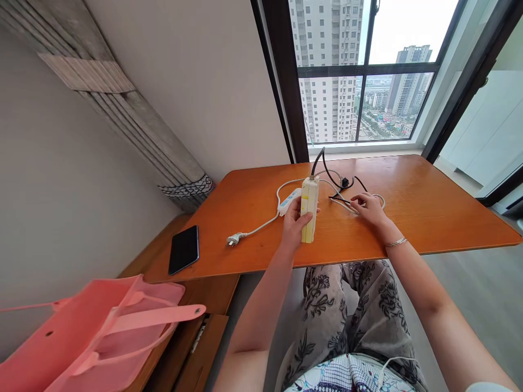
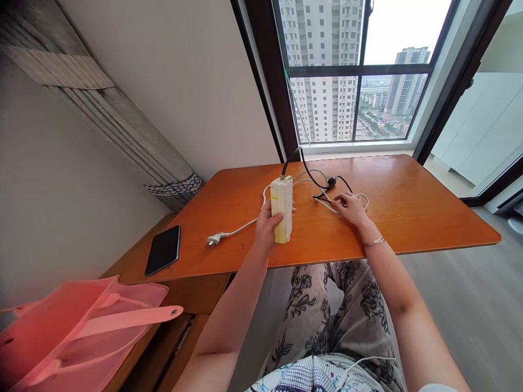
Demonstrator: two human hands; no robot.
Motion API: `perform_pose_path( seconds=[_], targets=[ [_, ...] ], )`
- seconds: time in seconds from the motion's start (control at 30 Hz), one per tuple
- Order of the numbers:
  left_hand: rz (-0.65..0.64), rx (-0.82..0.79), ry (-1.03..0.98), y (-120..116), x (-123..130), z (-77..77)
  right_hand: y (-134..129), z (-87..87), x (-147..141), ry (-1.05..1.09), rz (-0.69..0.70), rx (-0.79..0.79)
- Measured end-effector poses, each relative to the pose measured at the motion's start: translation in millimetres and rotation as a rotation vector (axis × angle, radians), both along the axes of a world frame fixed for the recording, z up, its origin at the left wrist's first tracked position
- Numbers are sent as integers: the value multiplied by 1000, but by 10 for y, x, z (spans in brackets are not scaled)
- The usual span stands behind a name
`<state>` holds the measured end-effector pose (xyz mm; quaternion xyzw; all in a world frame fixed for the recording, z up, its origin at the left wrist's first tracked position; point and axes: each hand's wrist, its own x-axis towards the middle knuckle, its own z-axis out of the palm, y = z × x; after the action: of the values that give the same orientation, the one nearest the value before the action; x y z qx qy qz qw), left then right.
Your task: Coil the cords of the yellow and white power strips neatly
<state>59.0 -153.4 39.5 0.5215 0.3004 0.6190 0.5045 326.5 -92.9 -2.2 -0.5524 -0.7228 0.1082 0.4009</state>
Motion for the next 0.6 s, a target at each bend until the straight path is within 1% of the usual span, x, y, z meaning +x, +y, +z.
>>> perform_pose_path(
  seconds=[0.07,0.13,0.2,0.3,0.37,0.47,0.6],
  targets=[
    [13,14,-24,-114,-14,9,-24,8,9,-44,18,4],
    [21,-3,-49,-239,-28,6,-31,3,25,-32,8,23],
    [32,-37,-81,-368,-45,-18,-26,-4,44,14,-42,53],
    [36,-82,-129,-537,-77,-94,-21,8,65,116,-132,103],
    [27,-103,-159,-620,-94,-155,-39,35,45,138,-146,115],
    [6,-132,-193,-700,-91,-225,-104,101,-78,30,-96,72],
    [-2,-139,-191,-751,-46,-269,-212,206,-388,-167,-48,-43]
  ],
)
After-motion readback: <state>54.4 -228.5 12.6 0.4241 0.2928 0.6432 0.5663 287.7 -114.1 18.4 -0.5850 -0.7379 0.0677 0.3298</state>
